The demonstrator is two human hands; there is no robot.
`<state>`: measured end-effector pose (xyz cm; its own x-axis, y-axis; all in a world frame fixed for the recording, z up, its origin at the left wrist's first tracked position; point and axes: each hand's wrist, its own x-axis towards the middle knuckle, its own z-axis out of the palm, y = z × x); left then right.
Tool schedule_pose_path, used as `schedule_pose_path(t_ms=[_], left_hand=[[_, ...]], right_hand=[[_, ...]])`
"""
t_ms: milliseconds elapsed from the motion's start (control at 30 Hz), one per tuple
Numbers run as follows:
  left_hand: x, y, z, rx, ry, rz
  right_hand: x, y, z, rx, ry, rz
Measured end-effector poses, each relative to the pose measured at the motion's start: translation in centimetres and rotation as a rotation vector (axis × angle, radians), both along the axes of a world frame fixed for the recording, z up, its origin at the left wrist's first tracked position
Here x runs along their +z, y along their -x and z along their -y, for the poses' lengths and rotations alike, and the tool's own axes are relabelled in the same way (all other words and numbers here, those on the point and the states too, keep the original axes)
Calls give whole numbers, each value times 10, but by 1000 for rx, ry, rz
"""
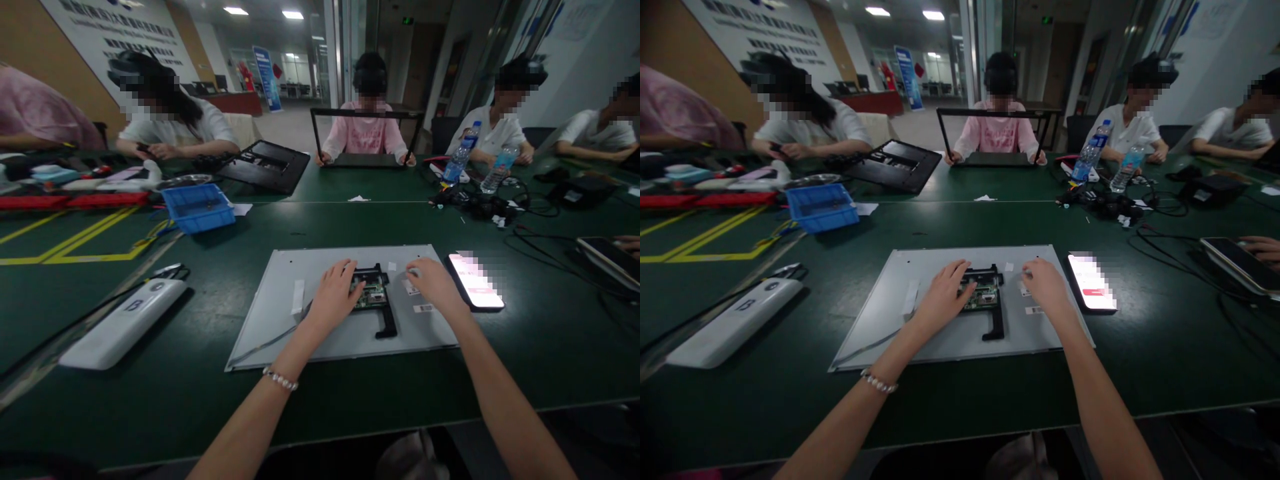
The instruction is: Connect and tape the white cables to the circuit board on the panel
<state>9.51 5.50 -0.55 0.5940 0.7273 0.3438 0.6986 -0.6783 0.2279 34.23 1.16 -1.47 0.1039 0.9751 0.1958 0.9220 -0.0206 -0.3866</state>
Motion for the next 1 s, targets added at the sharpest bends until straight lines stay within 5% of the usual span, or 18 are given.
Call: schedule_pose_path(t_ms=[333, 633, 800, 1000], left_hand=[[-10, 2, 0, 58, 48, 71], [-11, 2, -1, 47, 86, 103], [-10, 3, -2, 56, 79, 89], [-9, 2, -1, 66, 71, 68]], right_hand=[[-3, 21, -20, 110, 11, 196], [11, 38, -28, 151, -141, 53], [19, 65, -40, 245, -55, 140], [8, 66, -41, 237, 11, 159]])
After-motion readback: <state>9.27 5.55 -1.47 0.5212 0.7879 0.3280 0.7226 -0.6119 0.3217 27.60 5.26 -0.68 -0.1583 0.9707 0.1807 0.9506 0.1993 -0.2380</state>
